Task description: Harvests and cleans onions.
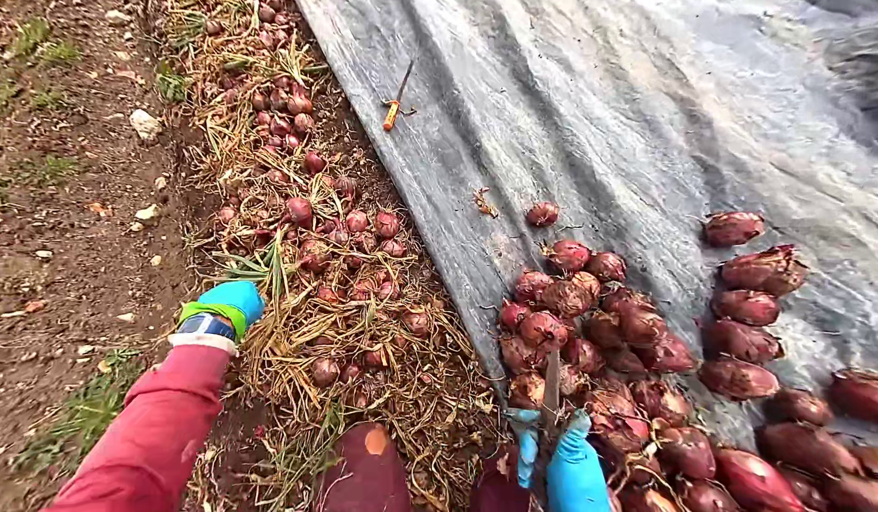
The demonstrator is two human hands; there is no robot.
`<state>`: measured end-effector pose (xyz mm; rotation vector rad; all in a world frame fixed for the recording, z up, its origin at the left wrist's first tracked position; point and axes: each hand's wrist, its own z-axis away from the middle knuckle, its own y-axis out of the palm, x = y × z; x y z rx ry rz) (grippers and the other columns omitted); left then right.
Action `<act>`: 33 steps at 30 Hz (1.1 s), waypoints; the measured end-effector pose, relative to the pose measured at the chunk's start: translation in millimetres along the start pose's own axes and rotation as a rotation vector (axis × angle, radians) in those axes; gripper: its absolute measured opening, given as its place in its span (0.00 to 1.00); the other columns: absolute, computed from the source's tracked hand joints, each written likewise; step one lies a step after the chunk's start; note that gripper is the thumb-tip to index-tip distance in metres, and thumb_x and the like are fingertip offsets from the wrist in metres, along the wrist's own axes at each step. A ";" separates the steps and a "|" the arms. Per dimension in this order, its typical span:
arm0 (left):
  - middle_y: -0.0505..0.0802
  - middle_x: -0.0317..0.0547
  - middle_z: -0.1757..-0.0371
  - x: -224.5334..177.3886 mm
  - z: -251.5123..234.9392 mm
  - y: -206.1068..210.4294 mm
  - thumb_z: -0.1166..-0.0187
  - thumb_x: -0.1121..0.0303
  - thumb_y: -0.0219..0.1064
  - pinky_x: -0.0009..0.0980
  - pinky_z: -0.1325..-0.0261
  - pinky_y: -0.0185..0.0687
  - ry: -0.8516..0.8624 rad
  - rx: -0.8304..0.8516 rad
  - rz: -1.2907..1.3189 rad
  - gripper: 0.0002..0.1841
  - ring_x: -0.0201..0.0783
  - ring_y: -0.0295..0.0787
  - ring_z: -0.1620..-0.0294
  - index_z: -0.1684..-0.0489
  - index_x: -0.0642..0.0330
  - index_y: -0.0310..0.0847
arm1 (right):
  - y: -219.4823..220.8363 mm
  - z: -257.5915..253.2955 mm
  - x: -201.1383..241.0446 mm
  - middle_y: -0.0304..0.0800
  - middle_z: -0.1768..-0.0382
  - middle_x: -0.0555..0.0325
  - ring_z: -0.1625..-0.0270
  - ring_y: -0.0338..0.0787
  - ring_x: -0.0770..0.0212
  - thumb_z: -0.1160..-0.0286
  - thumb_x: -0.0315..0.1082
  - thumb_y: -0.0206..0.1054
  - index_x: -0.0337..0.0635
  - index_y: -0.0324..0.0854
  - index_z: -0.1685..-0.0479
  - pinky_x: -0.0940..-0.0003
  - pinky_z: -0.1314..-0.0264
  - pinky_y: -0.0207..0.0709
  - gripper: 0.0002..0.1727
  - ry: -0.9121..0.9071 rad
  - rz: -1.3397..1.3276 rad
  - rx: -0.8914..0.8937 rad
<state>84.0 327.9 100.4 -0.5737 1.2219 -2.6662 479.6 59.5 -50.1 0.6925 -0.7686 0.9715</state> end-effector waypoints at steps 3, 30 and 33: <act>0.97 0.51 0.49 -90.8 -81.0 78.5 0.21 0.42 0.68 0.70 0.39 0.82 0.243 -0.202 0.185 0.20 0.57 0.93 0.42 0.47 0.45 0.94 | 23.5 -13.4 -5.6 0.82 0.87 0.56 0.89 0.81 0.60 0.11 0.64 0.19 0.36 0.85 0.50 0.61 0.87 0.81 0.50 0.108 0.057 0.014; 0.96 0.47 0.44 -78.5 152.4 87.6 0.57 0.72 0.92 0.40 0.42 0.95 0.824 0.214 1.391 0.42 0.41 0.95 0.45 0.31 0.55 0.84 | 86.8 6.7 59.5 0.85 0.81 0.56 0.84 0.84 0.60 0.33 0.85 0.46 0.42 0.87 0.55 0.64 0.82 0.83 0.51 -0.132 0.056 0.571; 0.96 0.34 0.42 -40.2 186.8 107.7 0.43 0.55 0.90 0.33 0.29 0.88 0.999 0.284 0.811 0.37 0.28 0.92 0.38 0.29 0.50 0.84 | 86.0 49.0 52.2 0.87 0.80 0.58 0.83 0.85 0.62 0.37 0.86 0.49 0.45 0.84 0.66 0.63 0.80 0.84 0.48 -0.243 0.125 0.600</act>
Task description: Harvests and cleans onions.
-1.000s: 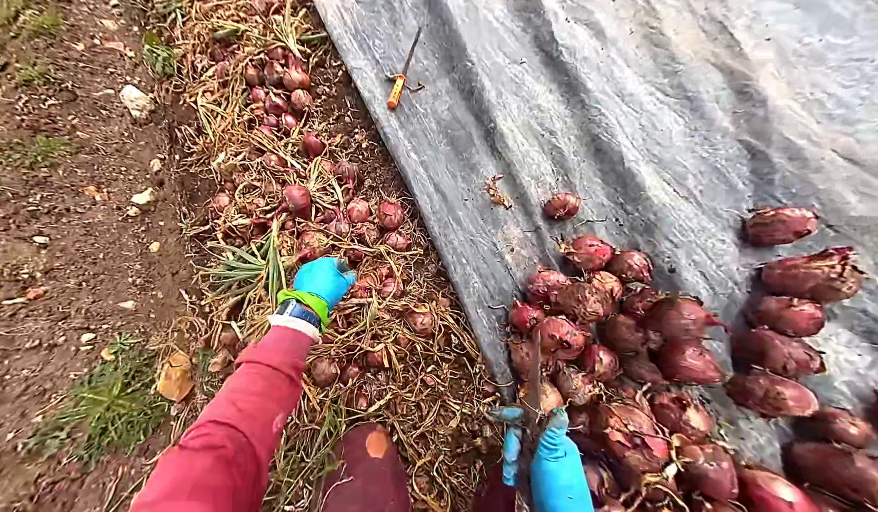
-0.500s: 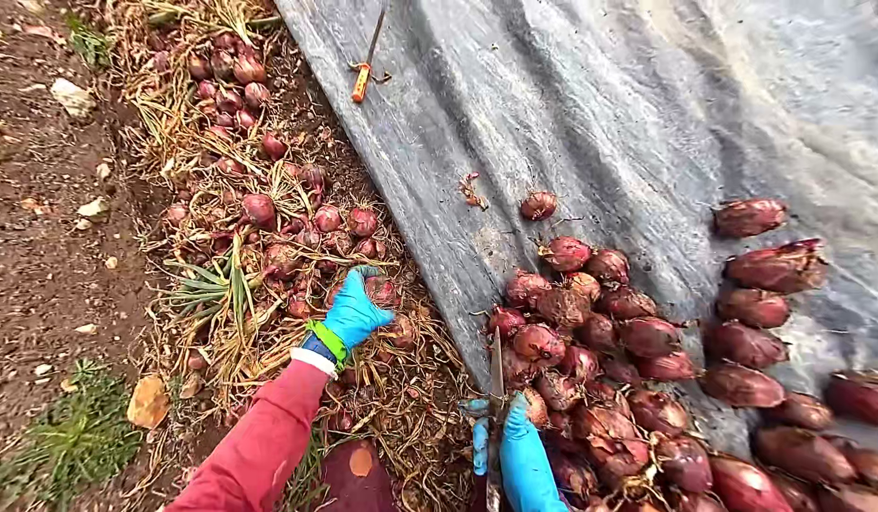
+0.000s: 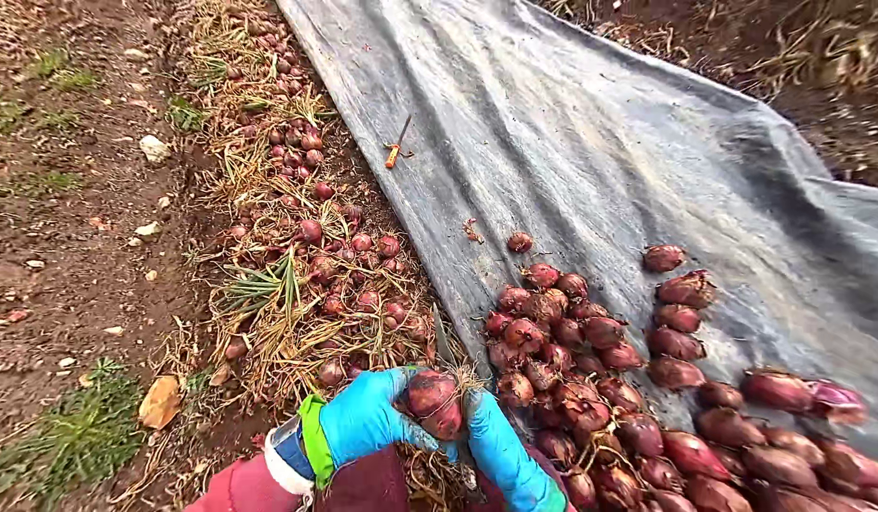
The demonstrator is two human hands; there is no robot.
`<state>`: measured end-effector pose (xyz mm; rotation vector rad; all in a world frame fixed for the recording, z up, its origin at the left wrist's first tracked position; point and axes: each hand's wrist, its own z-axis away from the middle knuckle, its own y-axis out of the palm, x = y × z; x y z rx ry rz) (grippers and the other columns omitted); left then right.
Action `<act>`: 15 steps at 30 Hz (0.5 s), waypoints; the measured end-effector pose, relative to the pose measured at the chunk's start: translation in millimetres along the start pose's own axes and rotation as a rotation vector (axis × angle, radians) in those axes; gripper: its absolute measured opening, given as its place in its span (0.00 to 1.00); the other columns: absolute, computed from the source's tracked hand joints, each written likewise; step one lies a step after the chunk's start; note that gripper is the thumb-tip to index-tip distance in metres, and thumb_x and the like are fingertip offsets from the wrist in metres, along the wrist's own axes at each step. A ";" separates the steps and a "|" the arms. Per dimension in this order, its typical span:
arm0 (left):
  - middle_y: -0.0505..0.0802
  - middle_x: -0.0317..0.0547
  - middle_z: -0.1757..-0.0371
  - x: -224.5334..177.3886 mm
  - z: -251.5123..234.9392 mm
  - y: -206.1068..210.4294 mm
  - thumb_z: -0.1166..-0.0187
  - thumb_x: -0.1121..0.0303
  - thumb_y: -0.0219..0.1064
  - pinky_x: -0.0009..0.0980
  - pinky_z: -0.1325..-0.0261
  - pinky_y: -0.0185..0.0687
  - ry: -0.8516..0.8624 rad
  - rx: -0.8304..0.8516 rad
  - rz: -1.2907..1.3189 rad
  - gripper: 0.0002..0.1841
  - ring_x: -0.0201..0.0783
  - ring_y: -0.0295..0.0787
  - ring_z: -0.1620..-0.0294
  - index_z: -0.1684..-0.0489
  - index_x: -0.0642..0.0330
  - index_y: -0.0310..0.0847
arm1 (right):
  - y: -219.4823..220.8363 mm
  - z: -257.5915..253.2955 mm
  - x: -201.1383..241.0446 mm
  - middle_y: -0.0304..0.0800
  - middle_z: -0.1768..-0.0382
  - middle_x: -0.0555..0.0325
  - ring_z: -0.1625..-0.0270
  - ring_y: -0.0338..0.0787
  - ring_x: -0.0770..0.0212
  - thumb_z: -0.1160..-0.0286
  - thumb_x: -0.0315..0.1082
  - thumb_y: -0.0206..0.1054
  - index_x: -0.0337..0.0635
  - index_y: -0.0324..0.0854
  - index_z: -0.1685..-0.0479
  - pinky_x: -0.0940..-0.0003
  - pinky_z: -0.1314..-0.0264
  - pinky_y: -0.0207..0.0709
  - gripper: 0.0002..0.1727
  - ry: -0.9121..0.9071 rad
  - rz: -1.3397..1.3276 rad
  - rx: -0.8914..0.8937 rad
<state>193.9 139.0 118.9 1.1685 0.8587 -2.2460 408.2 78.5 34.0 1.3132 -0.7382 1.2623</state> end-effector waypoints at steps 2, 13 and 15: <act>0.96 0.40 0.46 -1.9 28.6 -3.1 0.38 0.41 0.83 0.48 0.32 0.86 -0.061 0.175 -0.351 0.35 0.36 0.93 0.42 0.32 0.50 0.86 | 16.2 22.1 -0.4 0.86 0.81 0.65 0.81 0.85 0.68 0.35 0.86 0.44 0.49 0.85 0.70 0.67 0.78 0.83 0.47 -0.002 0.116 -0.001; 0.90 0.42 0.75 35.6 -24.0 -53.0 0.25 0.45 0.77 0.39 0.67 0.80 -0.302 -0.221 -0.035 0.21 0.36 0.84 0.75 0.68 0.57 0.91 | 10.0 6.3 -39.9 0.78 0.88 0.61 0.91 0.79 0.63 0.25 0.81 0.31 0.48 0.81 0.62 0.65 0.89 0.79 0.48 0.134 -0.261 -0.087; 0.89 0.44 0.76 54.0 -46.2 -52.5 0.19 0.47 0.72 0.32 0.78 0.73 -0.301 -0.306 0.160 0.20 0.34 0.75 0.83 0.61 0.58 0.89 | -11.4 -10.6 -55.3 0.80 0.85 0.58 0.88 0.79 0.62 0.19 0.76 0.26 0.43 0.83 0.55 0.64 0.87 0.79 0.49 0.270 -0.102 -0.060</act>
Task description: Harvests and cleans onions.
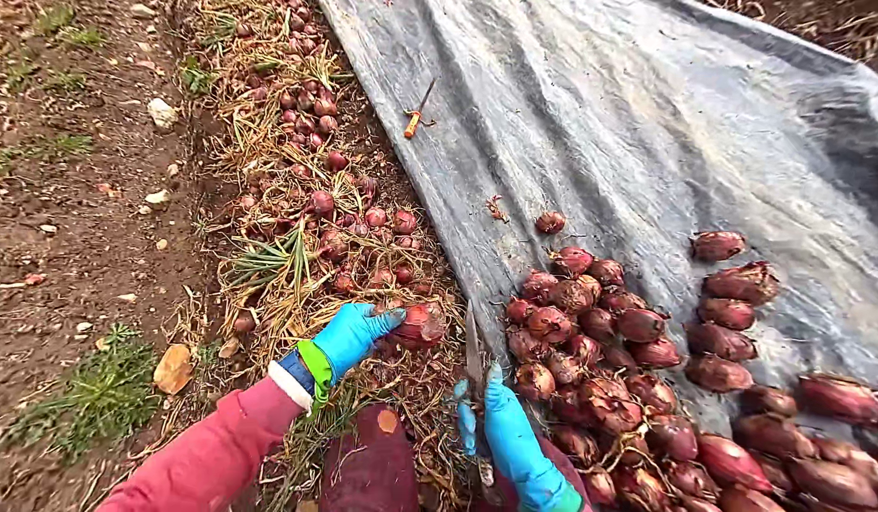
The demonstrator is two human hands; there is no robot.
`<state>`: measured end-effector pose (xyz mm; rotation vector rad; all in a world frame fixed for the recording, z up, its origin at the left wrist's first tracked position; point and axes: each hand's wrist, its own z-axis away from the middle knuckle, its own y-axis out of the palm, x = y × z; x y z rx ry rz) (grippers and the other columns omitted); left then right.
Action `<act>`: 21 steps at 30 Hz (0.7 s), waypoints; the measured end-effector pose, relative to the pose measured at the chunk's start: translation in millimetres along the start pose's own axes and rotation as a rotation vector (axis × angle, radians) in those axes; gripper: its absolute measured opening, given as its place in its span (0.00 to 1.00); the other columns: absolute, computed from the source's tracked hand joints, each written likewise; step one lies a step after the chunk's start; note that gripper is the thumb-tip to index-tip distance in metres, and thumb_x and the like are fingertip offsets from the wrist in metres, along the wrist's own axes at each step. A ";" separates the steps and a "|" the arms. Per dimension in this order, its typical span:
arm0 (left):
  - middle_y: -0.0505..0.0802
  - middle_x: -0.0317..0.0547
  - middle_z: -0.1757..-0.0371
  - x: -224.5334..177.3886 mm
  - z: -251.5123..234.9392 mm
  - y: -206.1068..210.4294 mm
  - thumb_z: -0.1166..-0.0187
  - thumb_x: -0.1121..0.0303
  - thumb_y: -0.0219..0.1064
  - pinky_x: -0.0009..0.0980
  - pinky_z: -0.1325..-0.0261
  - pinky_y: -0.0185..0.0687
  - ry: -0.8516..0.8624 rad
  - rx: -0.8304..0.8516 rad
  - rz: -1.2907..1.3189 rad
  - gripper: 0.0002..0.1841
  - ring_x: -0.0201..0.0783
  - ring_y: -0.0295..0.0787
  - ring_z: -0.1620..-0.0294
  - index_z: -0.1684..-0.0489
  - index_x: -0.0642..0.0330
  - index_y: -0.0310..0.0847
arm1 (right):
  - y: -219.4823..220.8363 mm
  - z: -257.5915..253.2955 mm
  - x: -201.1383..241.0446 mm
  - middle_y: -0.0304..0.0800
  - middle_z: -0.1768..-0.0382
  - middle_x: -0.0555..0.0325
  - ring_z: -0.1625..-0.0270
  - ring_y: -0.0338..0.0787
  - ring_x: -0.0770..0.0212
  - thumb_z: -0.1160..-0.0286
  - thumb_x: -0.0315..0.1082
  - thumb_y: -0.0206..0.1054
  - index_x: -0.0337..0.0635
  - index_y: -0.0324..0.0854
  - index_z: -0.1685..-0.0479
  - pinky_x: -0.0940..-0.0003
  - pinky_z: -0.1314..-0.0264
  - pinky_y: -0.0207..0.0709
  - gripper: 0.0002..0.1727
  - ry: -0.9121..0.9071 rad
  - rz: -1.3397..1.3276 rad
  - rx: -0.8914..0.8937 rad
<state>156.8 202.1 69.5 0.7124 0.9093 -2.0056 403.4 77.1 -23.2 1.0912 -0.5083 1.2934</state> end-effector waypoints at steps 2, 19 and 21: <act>0.91 0.45 0.74 -0.5 -15.2 16.9 0.25 0.47 0.78 0.36 0.74 0.84 0.040 0.113 -0.153 0.20 0.37 0.83 0.81 0.57 0.57 0.90 | -18.2 -25.9 -9.0 0.84 0.81 0.58 0.84 0.81 0.60 0.29 0.85 0.30 0.44 0.86 0.50 0.62 0.81 0.80 0.55 0.149 0.277 0.166; 0.87 0.67 0.33 -41.5 -264.2 25.7 0.25 0.47 0.77 0.65 0.30 0.78 -0.312 0.371 -1.203 0.34 0.64 0.84 0.29 0.30 0.67 0.80 | -53.6 -78.1 -13.3 0.82 0.85 0.53 0.88 0.82 0.59 0.12 0.64 0.17 0.36 0.82 0.50 0.63 0.87 0.81 0.50 0.222 -0.066 -0.299; 0.92 0.64 0.41 -29.4 -253.6 10.5 0.28 0.40 0.76 0.65 0.35 0.80 -0.152 0.326 -1.078 0.37 0.62 0.89 0.37 0.33 0.64 0.83 | -51.6 -82.5 -20.4 0.81 0.85 0.51 0.88 0.82 0.56 0.12 0.64 0.15 0.35 0.81 0.49 0.60 0.86 0.82 0.50 0.262 -0.143 -0.326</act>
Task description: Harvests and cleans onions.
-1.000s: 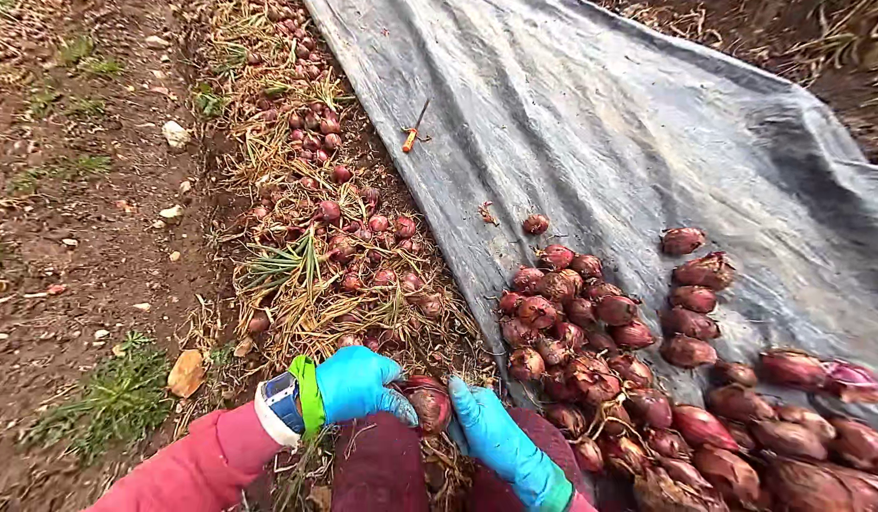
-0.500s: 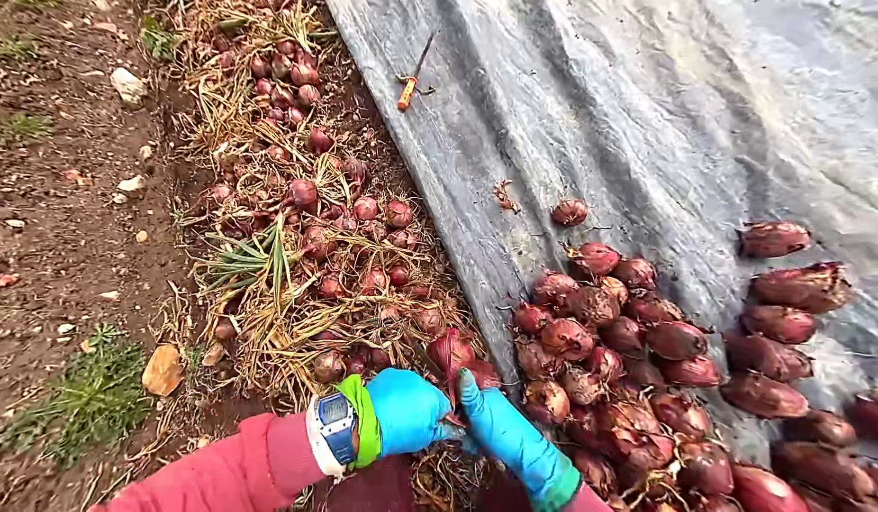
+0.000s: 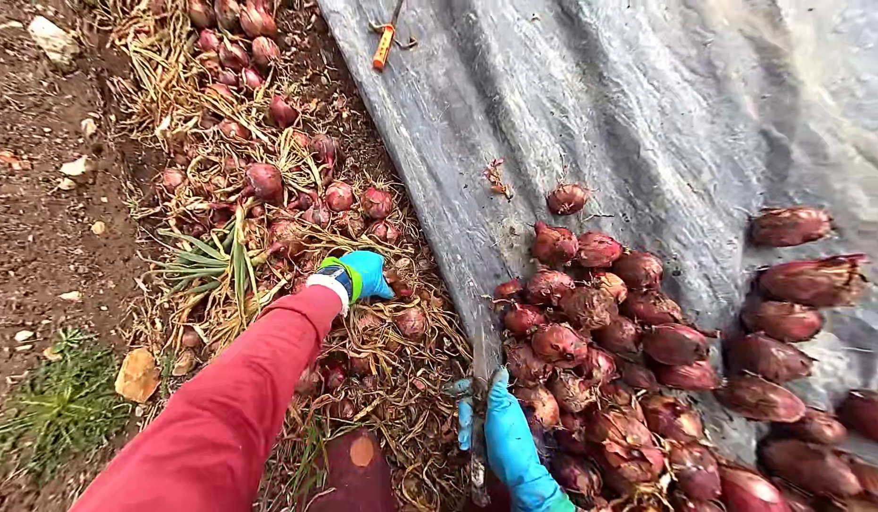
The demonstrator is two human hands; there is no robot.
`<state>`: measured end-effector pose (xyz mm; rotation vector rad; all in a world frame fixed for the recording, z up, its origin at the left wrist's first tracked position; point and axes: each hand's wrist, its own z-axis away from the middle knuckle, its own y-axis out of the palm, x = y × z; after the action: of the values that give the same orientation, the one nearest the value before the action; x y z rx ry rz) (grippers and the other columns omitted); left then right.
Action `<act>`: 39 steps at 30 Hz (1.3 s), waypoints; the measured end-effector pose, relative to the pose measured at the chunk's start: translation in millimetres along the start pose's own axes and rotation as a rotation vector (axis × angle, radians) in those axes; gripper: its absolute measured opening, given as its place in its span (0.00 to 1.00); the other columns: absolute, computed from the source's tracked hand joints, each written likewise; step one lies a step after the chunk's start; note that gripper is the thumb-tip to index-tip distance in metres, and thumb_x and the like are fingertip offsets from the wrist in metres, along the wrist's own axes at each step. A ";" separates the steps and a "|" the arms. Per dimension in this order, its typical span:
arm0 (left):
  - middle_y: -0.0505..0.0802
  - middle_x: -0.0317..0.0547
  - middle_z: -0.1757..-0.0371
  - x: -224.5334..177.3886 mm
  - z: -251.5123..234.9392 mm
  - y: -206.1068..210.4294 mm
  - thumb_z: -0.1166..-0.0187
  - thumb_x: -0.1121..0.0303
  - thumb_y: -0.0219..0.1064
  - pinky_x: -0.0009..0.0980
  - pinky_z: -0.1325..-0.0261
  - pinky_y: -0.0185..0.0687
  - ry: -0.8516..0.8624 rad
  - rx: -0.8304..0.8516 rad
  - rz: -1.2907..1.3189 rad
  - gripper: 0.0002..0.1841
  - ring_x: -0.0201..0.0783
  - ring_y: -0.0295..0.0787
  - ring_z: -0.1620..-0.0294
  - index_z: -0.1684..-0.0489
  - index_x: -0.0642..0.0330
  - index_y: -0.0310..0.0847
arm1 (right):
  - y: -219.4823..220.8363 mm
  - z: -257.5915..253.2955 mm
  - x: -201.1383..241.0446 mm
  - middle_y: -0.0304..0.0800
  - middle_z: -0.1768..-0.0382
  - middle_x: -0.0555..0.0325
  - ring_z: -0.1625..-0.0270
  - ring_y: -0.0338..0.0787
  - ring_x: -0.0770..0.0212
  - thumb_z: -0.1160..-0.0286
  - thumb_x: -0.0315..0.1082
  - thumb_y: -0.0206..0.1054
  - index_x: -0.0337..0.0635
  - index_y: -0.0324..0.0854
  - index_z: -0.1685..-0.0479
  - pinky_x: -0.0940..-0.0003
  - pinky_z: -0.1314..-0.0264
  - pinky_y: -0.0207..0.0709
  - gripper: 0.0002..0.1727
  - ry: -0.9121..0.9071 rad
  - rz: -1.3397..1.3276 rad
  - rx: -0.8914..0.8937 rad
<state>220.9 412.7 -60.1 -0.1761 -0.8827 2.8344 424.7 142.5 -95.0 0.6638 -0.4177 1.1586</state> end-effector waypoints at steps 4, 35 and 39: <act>0.93 0.48 0.62 -6.8 84.3 37.1 0.37 0.25 0.73 0.57 0.51 0.89 0.158 -0.106 0.301 0.41 0.48 0.93 0.58 0.41 0.55 0.83 | 13.8 1.1 -10.3 0.83 0.81 0.53 0.85 0.83 0.57 0.18 0.75 0.30 0.37 0.81 0.45 0.60 0.82 0.84 0.50 -0.033 -0.027 0.233; 0.93 0.63 0.41 15.0 -82.2 26.1 0.28 0.47 0.75 0.68 0.36 0.84 -0.382 -0.544 0.593 0.34 0.62 0.91 0.37 0.28 0.60 0.80 | -5.3 6.0 83.0 0.79 0.90 0.53 0.90 0.80 0.54 0.11 0.68 0.27 0.42 0.80 0.77 0.54 0.86 0.81 0.46 -0.430 0.100 -0.361; 0.95 0.57 0.44 32.7 -95.9 27.5 0.33 0.41 0.77 0.68 0.37 0.83 -0.331 -0.392 0.455 0.31 0.59 0.92 0.38 0.37 0.52 0.88 | -12.4 -26.2 99.6 0.77 0.90 0.56 0.90 0.79 0.57 0.10 0.68 0.31 0.42 0.80 0.73 0.56 0.87 0.79 0.44 -0.385 0.085 -0.523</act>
<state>201.0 449.8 -156.4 0.0595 -1.6601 3.1129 471.1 226.7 -55.8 0.4066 -1.0431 0.9414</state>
